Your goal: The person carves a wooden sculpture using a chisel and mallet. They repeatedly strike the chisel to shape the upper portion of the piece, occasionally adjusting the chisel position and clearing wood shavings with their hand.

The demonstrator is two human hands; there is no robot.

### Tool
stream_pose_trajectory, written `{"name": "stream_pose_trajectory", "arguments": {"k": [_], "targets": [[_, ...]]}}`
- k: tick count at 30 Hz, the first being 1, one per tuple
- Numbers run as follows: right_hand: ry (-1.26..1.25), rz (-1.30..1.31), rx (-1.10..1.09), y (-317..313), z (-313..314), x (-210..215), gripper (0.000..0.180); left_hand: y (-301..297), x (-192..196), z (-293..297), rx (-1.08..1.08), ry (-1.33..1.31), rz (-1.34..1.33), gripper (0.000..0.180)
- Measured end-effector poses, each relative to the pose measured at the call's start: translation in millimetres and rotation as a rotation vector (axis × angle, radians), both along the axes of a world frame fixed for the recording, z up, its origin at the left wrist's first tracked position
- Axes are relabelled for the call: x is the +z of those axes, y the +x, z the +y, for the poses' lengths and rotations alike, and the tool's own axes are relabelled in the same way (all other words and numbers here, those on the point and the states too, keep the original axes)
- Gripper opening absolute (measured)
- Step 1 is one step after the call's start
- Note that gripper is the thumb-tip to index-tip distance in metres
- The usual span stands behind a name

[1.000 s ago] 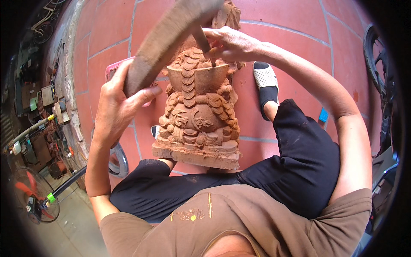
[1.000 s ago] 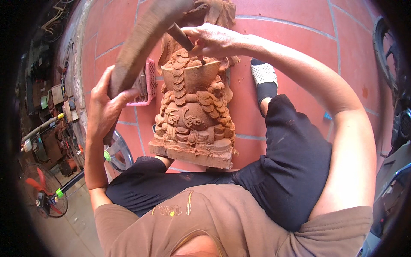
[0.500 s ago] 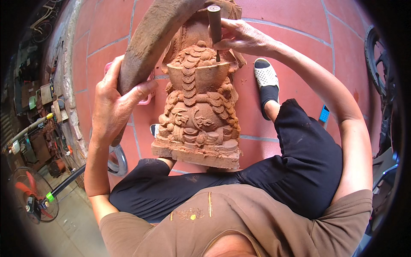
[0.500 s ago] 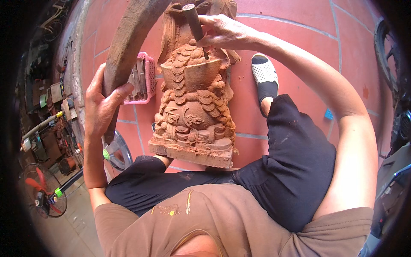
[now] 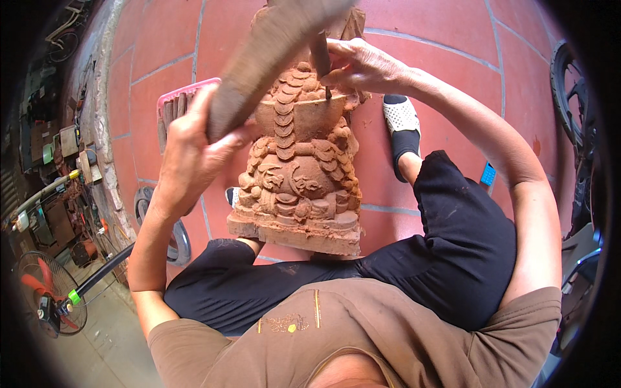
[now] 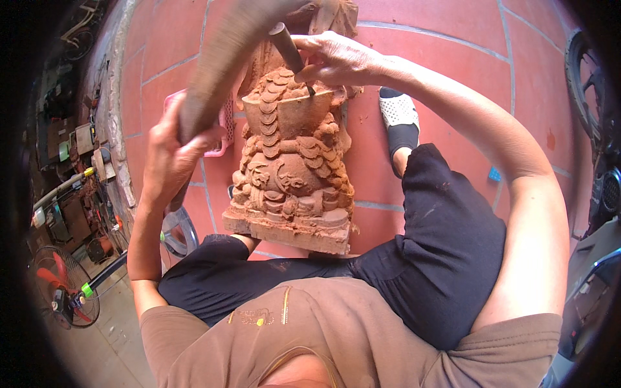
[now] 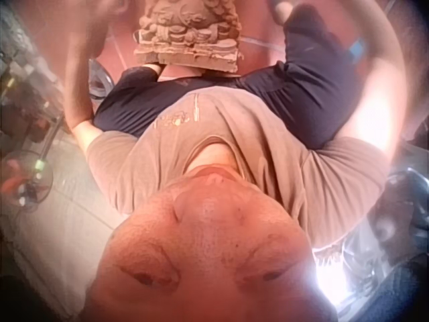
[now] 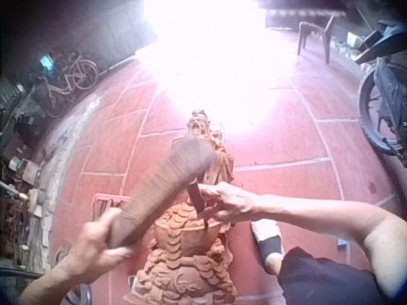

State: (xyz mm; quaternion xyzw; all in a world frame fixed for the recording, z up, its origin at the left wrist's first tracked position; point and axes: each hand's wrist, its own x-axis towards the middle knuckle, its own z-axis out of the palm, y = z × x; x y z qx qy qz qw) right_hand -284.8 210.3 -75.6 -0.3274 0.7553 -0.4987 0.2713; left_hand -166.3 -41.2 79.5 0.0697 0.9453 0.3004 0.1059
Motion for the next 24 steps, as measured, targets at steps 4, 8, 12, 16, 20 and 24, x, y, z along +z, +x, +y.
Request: {"name": "stream_pose_trajectory", "arguments": {"k": [4, 8, 12, 16, 20, 24], "targets": [[-0.075, 0.018, -0.009, -3, 1, -7, 0.038, -2, -1, -3, -0.07, -0.034, 0.047, 0.051], [-0.012, -0.018, -0.003, -2, 2, -6, 0.038, 1, 8, 7, 0.066, 0.129, 0.008, 0.052], [0.004, 0.116, -0.001, -8, 2, -17, 0.038, -6, 5, -2, -0.052, -0.113, -0.019, 0.051], [-0.22, 0.043, -0.068, -8, 5, -25, 0.035, 0, 5, -8, 0.035, 0.069, -0.037, 0.053], [-0.072, 0.082, -0.147, -16, 18, -21, 0.045, 0, 15, -11, 0.173, 0.145, -0.107, 0.052], [-0.157, 0.053, -0.174, -18, 11, -13, 0.043, 4, 10, -23, 0.168, 0.161, -0.061, 0.053]]}}
